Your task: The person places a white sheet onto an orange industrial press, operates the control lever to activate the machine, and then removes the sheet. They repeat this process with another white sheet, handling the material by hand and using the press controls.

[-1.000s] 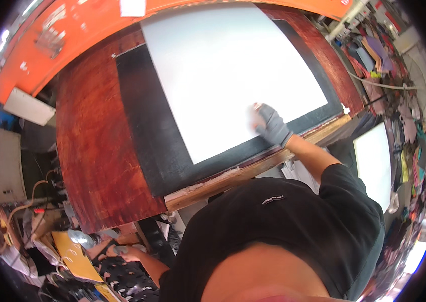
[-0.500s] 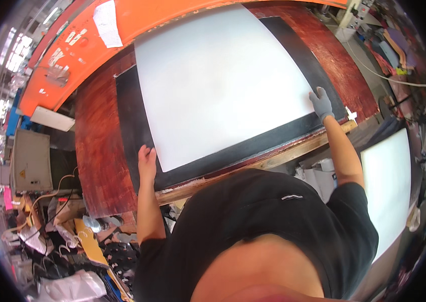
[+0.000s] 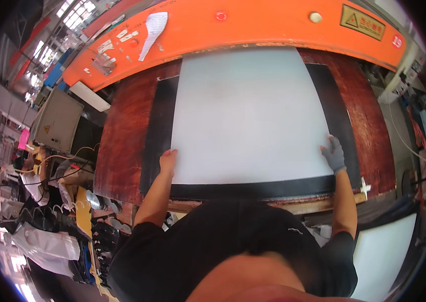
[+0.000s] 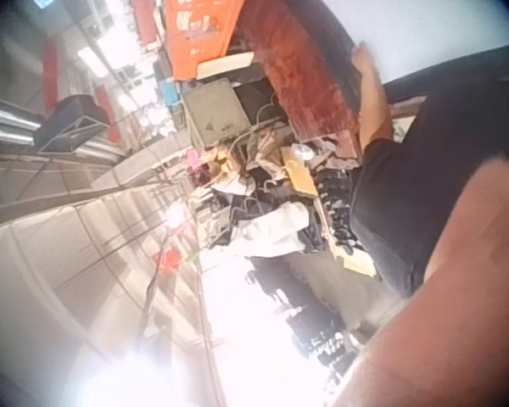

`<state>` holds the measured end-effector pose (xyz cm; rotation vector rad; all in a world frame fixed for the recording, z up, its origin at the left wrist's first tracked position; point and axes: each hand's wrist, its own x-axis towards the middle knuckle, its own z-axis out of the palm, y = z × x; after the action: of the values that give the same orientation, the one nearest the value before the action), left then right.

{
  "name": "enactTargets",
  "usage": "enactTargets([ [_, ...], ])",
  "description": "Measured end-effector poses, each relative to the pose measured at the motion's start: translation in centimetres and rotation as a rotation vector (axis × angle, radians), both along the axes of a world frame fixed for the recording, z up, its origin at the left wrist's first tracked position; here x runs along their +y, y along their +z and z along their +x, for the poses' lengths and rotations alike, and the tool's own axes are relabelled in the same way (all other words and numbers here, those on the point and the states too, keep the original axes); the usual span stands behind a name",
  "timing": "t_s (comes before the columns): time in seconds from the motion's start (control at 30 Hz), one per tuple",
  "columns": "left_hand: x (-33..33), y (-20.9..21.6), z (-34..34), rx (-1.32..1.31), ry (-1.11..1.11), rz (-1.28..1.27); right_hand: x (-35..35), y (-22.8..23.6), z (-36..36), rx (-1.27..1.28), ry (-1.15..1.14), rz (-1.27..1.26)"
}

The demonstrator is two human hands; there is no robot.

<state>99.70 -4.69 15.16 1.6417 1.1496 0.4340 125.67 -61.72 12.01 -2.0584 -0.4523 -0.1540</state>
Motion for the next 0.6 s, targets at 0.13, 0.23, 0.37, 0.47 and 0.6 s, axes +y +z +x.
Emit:
enactTargets([
  [0.13, 0.3, 0.4, 0.8, -0.027, 0.057, -0.053, -0.2, 0.2, 0.0, 0.489, 0.202, 0.74],
  [0.23, 0.4, 0.7, 1.0, -0.003, 0.034, -0.064, -0.1, 1.8, -0.1, 0.549, 0.275, 0.95],
  [0.37, 0.3, 0.8, 0.5, 0.009, 0.055, -0.066, 0.7, 3.7, -0.9, 0.59, 0.338, 0.95],
  [0.47, 0.4, 0.7, -0.1, -0.006, 0.028, -0.068, 1.1, 4.0, -1.3, 0.586, 0.217, 0.878],
  [0.6, 0.4, 0.5, -1.8, 0.149, -0.047, 0.118, -0.3, 2.8, -1.4, 0.51, 0.089, 0.803],
])
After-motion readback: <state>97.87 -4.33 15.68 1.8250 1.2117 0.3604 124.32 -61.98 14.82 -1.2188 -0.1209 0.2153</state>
